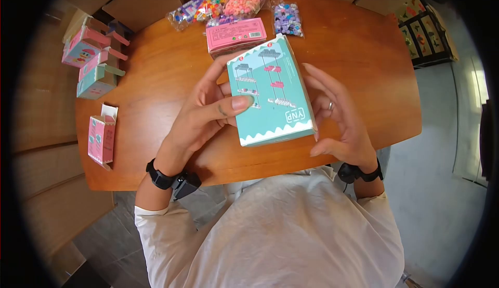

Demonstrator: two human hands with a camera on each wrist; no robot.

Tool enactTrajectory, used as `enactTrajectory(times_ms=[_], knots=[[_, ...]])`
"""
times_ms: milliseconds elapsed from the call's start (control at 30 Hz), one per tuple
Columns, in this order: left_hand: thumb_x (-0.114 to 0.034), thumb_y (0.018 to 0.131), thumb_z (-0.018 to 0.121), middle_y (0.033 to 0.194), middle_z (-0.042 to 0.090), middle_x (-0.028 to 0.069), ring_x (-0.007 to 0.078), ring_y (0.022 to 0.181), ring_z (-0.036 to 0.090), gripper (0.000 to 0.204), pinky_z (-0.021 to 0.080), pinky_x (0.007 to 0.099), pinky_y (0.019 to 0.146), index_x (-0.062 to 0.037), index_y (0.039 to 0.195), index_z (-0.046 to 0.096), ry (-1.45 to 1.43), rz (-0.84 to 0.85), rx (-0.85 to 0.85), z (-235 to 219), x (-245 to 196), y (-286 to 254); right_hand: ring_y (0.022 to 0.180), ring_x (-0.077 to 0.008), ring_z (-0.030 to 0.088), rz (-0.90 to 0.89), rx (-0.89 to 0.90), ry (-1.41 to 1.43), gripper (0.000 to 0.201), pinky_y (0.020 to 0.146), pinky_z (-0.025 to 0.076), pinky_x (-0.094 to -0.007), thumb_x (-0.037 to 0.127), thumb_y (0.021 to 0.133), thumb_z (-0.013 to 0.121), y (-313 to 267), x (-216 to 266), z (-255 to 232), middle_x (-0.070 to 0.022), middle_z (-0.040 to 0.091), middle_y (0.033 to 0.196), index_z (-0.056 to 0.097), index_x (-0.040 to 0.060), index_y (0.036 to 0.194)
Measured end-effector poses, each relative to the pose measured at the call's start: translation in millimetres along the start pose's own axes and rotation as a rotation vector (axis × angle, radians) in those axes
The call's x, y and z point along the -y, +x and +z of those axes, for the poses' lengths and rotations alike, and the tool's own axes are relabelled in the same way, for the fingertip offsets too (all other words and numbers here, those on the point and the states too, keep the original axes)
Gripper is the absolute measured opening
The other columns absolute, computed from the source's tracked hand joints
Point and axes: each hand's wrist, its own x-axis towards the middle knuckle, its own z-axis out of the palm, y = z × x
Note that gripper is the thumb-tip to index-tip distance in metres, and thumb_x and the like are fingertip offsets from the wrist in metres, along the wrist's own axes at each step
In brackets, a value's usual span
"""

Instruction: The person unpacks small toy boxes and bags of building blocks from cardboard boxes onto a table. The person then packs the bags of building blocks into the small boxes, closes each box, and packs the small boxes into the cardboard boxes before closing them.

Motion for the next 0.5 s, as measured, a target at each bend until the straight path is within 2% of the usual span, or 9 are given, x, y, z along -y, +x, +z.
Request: enactTrajectory(times_ms=[67, 100, 200, 267, 300, 333, 367, 433, 500], knots=[[-0.009, 0.085, 0.084, 0.135, 0.062, 0.0148, 0.0215, 0.118, 0.066, 0.08, 0.059, 0.0338, 0.092, -0.0076, 0.152, 0.04, 0.163, 0.081, 0.01, 4, 4, 0, 0.087, -0.0155, 0.063, -0.058, 0.038, -0.095, 0.114, 0.066, 0.05, -0.0266, 0.029, 0.074, 0.095, -1, 2, 6, -0.0145, 0.053, 0.149, 0.028, 0.0047, 0.162], [-0.008, 0.086, 0.083, 0.142, 0.058, 0.0137, 0.0218, 0.122, 0.064, 0.077, 0.06, 0.0344, 0.093, -0.0085, 0.152, 0.042, 0.337, 0.216, 0.046, 5, 6, 0, 0.087, -0.0155, 0.063, -0.067, 0.03, -0.099, 0.114, 0.066, 0.05, -0.0266, 0.029, 0.074, 0.095, -2, 4, 10, -0.0145, 0.053, 0.149, 0.028, 0.0047, 0.162], [-0.007, 0.087, 0.083, 0.144, 0.055, 0.0105, 0.023, 0.126, 0.062, 0.074, 0.06, 0.035, 0.094, -0.009, 0.151, 0.045, 0.596, 0.324, 0.07, 11, 1, -11, 0.084, -0.0155, 0.064, -0.069, -0.029, -0.099, 0.112, 0.066, 0.05, -0.0263, 0.025, 0.076, 0.094, -3, 8, 15, -0.012, 0.062, 0.136, 0.027, 0.0049, 0.163], [-0.006, 0.086, 0.083, 0.143, 0.056, 0.0099, 0.0231, 0.123, 0.063, 0.067, 0.06, 0.0334, 0.094, -0.0079, 0.146, 0.052, 0.603, 0.383, 0.085, 12, 0, -13, 0.08, -0.0166, 0.065, 0.032, -0.115, -0.259, 0.096, 0.065, 0.051, -0.0268, 0.023, 0.079, 0.091, -5, 6, 16, -0.012, 0.069, 0.119, 0.038, 0.0031, 0.156], [-0.005, 0.086, 0.083, 0.142, 0.056, 0.0128, 0.024, 0.121, 0.063, 0.067, 0.056, 0.0372, 0.1, -0.0067, 0.145, 0.053, 0.786, 0.452, 0.081, 11, -2, -14, 0.08, -0.0166, 0.065, 0.03, -0.115, -0.263, 0.096, 0.065, 0.051, -0.0268, 0.023, 0.079, 0.091, -4, 3, 16, -0.012, 0.069, 0.119, 0.038, 0.0031, 0.156], [-0.004, 0.085, 0.083, 0.141, 0.056, 0.0157, 0.0248, 0.12, 0.062, 0.066, 0.052, 0.0409, 0.106, -0.0056, 0.144, 0.053, 0.97, 0.524, 0.076, 10, -5, -15, 0.079, -0.018, 0.066, 0.065, -0.105, -0.404, 0.083, 0.064, 0.052, -0.0281, 0.022, 0.081, 0.09, -1, 1, 15, -0.0121, 0.07, 0.114, 0.045, 0.0024, 0.147], [-0.004, 0.085, 0.083, 0.141, 0.056, 0.0157, 0.0248, 0.12, 0.062, 0.066, 0.052, 0.0409, 0.106, -0.0056, 0.144, 0.053, 0.97, 0.534, 0.08, 8, -8, -15, 0.077, -0.0195, 0.067, 0.097, -0.096, -0.546, 0.07, 0.064, 0.053, -0.0295, 0.022, 0.083, 0.088, 2, 0, 14, -0.0122, 0.071, 0.108, 0.051, 0.0018, 0.139], [-0.005, 0.081, 0.086, 0.13, 0.061, 0.0153, 0.0268, 0.114, 0.064, 0.062, 0.053, 0.0404, 0.101, -0.0045, 0.137, 0.06, 1.213, 0.75, 0.062, 5, -14, -13, 0.076, -0.021, 0.068, 0.04, -0.099, -0.552, 0.061, 0.064, 0.054, -0.0311, 0.022, 0.083, 0.087, 14, -1, 19, -0.0129, 0.07, 0.106, 0.053, 0.0014, 0.13], [-0.006, 0.079, 0.087, 0.124, 0.063, 0.0139, 0.0268, 0.111, 0.064, 0.061, 0.053, 0.0399, 0.096, -0.0037, 0.135, 0.061, 1.24, 0.834, 0.039, 9, -20, -10, 0.076, -0.0225, 0.068, -0.01, -0.09, -0.549, 0.053, 0.064, 0.055, -0.0327, 0.023, 0.084, 0.086, 26, -4, 22, -0.0135, 0.07, 0.103, 0.056, 0.0011, 0.122]])
